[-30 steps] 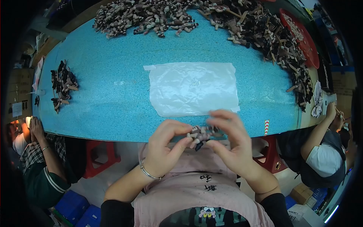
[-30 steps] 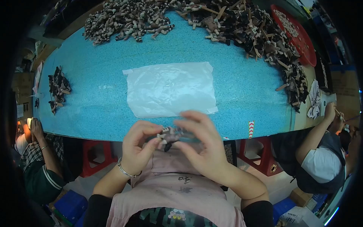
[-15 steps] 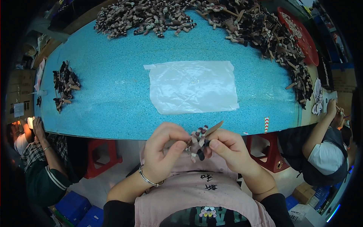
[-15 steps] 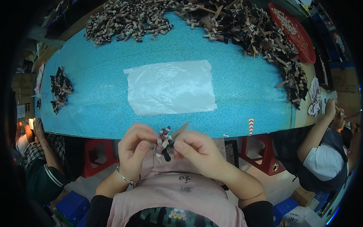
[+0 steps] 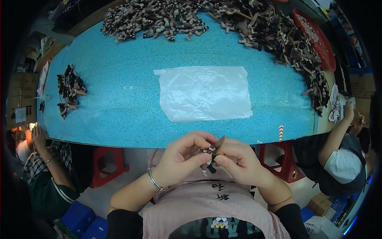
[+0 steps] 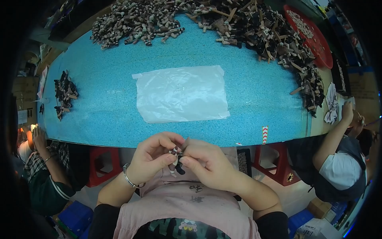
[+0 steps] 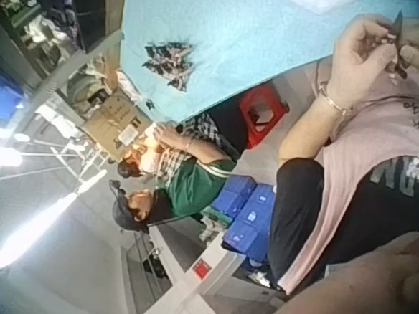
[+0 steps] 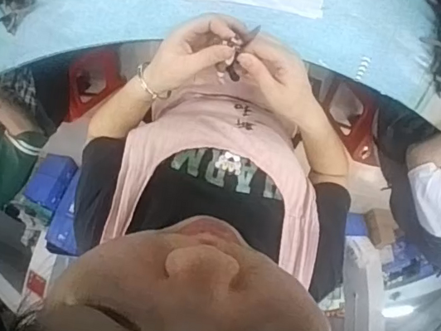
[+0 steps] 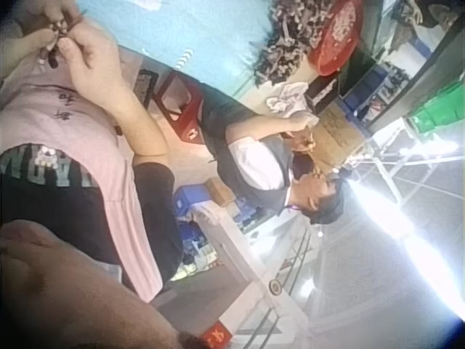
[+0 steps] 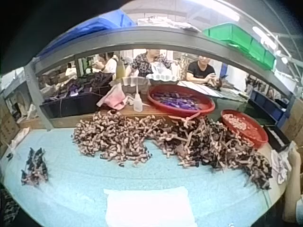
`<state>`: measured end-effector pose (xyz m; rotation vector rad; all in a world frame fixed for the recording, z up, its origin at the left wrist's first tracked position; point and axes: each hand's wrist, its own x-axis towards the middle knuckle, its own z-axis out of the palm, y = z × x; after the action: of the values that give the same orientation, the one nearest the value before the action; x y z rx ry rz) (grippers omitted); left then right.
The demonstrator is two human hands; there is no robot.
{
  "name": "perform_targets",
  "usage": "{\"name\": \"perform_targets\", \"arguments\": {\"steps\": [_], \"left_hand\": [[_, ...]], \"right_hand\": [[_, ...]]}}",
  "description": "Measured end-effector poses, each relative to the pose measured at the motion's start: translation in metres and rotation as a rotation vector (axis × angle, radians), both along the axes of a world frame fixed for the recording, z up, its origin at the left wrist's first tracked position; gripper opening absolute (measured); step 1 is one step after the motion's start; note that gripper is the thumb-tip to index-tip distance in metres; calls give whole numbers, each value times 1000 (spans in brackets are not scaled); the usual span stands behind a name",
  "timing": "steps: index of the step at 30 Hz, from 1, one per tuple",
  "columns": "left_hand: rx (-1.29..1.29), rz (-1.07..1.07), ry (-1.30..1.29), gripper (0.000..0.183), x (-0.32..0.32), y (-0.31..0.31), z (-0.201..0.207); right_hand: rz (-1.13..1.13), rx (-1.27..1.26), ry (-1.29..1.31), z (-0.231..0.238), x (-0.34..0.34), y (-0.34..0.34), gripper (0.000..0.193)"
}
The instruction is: The person assembles toy figures by applying glue to figure bodies with a squeeze bottle and attaching small parts to them by hand.
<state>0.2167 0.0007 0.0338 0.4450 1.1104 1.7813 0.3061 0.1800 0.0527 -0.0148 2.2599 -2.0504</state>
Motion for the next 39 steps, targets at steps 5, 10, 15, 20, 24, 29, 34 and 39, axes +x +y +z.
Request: {"name": "perform_targets", "arguments": {"steps": [5, 10, 15, 20, 24, 29, 34, 39], "left_hand": [[-43, 95, 31, 16, 7, 6, 4], [-51, 374, 267, 27, 18, 19, 6], [-95, 201, 321, 43, 2, 7, 13], [-78, 32, 278, 37, -5, 3, 15], [-54, 59, 397, 34, -4, 5, 10], [-28, 119, 572, 35, -7, 8, 8], [-45, 147, 589, 36, -6, 9, 4], [-33, 162, 591, 37, -4, 9, -2]], "right_hand": [[35, 43, 15, -5, -1, 3, 16], [-71, 24, -48, 7, -3, -4, 25], [-85, 25, 54, 0, 5, -2, 32], [-184, -82, 78, 6, 4, -9, 41], [-99, 126, 232, 9, -4, -5, 47], [-134, 137, 246, 7, -3, -8, 41], [-183, 145, 250, 4, -4, -10, 41], [-199, 145, 249, 2, -5, -12, 39]]}}
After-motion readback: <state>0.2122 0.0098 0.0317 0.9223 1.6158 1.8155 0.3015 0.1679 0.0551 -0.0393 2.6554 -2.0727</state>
